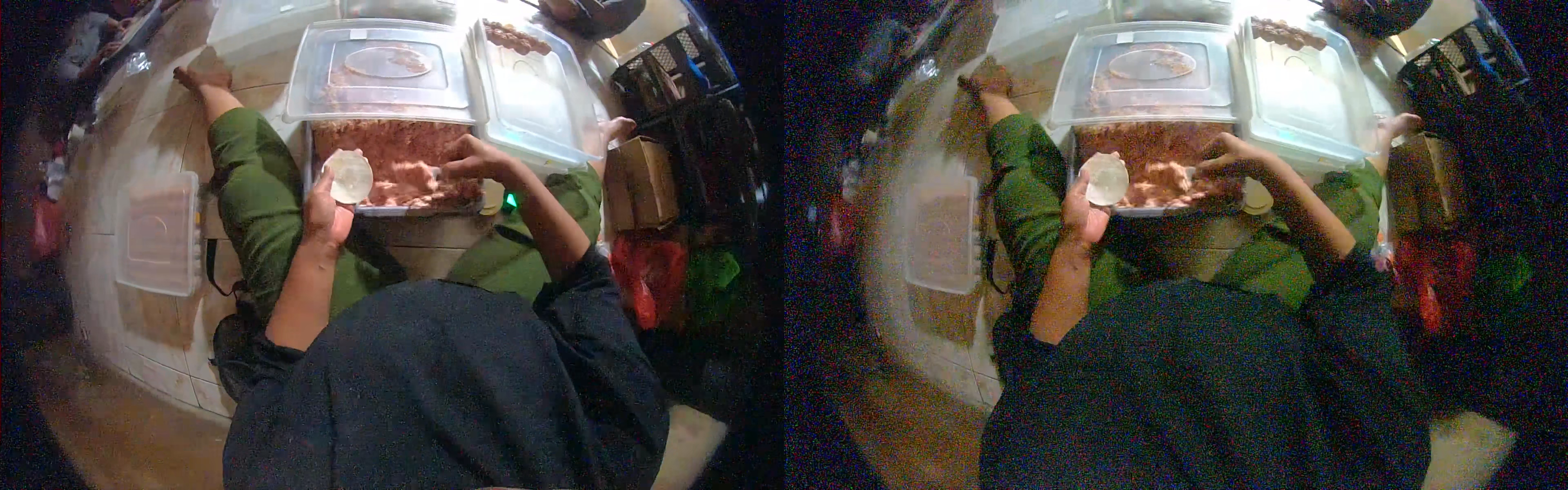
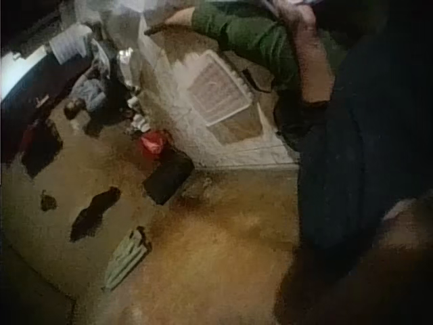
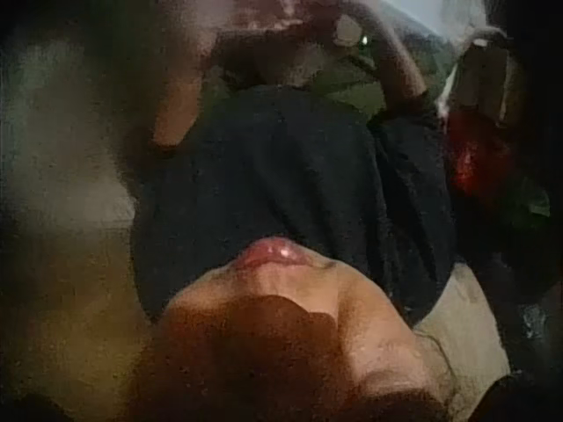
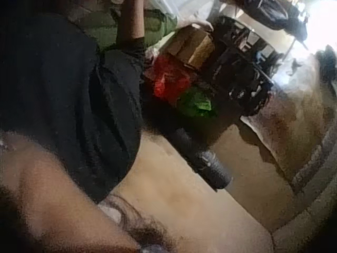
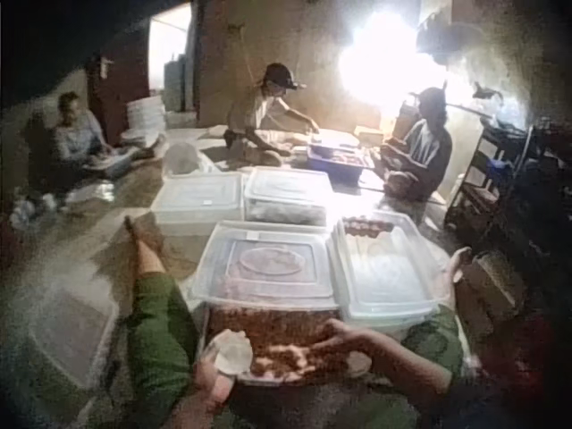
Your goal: The person scoops ground meat from a container with a fork and shapes it into balls by hand, then places them onto the lid of another container.
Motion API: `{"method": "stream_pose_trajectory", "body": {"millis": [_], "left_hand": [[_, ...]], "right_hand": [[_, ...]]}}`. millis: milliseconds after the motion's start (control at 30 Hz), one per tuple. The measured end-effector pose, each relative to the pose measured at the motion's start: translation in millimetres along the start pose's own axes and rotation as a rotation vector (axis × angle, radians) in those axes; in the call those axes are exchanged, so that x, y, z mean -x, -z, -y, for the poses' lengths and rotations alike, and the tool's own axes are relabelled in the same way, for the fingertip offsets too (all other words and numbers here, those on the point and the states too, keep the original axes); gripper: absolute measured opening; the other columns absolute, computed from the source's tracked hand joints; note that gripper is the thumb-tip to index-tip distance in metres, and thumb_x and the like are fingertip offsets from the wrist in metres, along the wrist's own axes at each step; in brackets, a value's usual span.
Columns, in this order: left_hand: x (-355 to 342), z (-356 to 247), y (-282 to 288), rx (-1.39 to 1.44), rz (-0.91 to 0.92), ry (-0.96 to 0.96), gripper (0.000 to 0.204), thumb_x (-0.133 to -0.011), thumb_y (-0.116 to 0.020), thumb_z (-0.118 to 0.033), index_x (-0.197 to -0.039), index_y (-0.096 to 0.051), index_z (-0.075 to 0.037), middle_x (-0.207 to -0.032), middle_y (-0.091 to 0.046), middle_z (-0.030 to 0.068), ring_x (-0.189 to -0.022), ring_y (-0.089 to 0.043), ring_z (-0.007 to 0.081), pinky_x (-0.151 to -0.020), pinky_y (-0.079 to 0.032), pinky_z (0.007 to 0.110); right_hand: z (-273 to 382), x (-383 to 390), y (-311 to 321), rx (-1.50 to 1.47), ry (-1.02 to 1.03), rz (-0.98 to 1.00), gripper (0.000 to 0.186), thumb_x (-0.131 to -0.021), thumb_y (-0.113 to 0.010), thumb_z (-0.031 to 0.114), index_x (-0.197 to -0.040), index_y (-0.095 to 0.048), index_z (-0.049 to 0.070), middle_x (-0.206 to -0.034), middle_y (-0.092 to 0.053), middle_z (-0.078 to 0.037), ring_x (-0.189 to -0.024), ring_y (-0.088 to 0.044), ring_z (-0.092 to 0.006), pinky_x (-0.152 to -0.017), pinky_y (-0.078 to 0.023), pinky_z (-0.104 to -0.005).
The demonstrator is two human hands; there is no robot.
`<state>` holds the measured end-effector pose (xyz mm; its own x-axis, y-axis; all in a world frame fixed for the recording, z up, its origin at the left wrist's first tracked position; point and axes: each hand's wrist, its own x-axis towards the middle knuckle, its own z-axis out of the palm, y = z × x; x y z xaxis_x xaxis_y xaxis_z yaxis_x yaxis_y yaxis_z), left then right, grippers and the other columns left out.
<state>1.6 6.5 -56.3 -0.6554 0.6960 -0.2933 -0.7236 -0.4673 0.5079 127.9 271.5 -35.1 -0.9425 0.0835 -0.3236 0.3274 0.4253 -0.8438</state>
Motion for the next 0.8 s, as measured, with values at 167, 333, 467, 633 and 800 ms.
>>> {"method": "stream_pose_trajectory", "body": {"millis": [167,333,467,633,800], "left_hand": [[0,24,-28,0.072,0.092,0.157,0.043,-0.096,-0.029,-0.028,-0.126,-0.038,0.001,-0.123,-0.048,0.0190,-0.113,-0.048,0.0294,-0.097,-0.038,0.041],[12,34,-75,0.142,0.209,0.184,0.046,-0.096,-0.028,-0.033,-0.124,-0.040,0.001,-0.121,-0.049,0.0182,-0.112,-0.048,0.0294,-0.099,-0.037,0.043],[14,35,-81,0.429,0.539,0.259,0.049,-0.096,-0.023,-0.036,-0.125,-0.038,0.001,-0.121,-0.050,0.0177,-0.114,-0.047,0.0276,-0.097,-0.038,0.040],[31,30,-92,0.029,0.187,0.172,0.049,-0.097,-0.020,-0.036,-0.124,-0.039,0.000,-0.124,-0.048,0.0182,-0.114,-0.047,0.0272,-0.098,-0.038,0.040],[22,24,-88,0.172,0.215,0.158,0.047,-0.097,-0.021,-0.034,-0.124,-0.039,0.000,-0.126,-0.046,0.0186,-0.116,-0.045,0.0275,-0.099,-0.037,0.041]], "right_hand": [[41,33,12,-0.405,0.012,-0.052,0.018,-0.078,-0.066,0.018,-0.085,-0.062,0.002,-0.069,-0.061,-0.001,-0.063,-0.056,-0.0059,-0.055,-0.046,-0.0213],[72,48,-8,-0.412,0.281,-0.121,0.018,-0.079,-0.065,0.011,-0.091,-0.057,0.001,-0.080,-0.061,-0.002,-0.072,-0.057,-0.0077,-0.061,-0.046,-0.0214],[78,53,-43,-0.028,0.310,-0.431,0.015,-0.076,-0.067,0.016,-0.085,-0.061,0.006,-0.075,-0.063,-0.010,-0.067,-0.062,-0.0199,-0.062,-0.049,-0.0319],[97,72,-23,0.365,0.105,-0.404,0.013,-0.074,-0.067,0.010,-0.086,-0.065,0.006,-0.071,-0.062,-0.009,-0.058,-0.056,-0.0118,-0.054,-0.047,-0.0265],[103,90,-4,0.401,0.356,-0.495,0.011,-0.075,-0.066,0.010,-0.085,-0.067,0.009,-0.072,-0.064,-0.012,-0.060,-0.062,-0.0223,-0.056,-0.048,-0.0299]]}}
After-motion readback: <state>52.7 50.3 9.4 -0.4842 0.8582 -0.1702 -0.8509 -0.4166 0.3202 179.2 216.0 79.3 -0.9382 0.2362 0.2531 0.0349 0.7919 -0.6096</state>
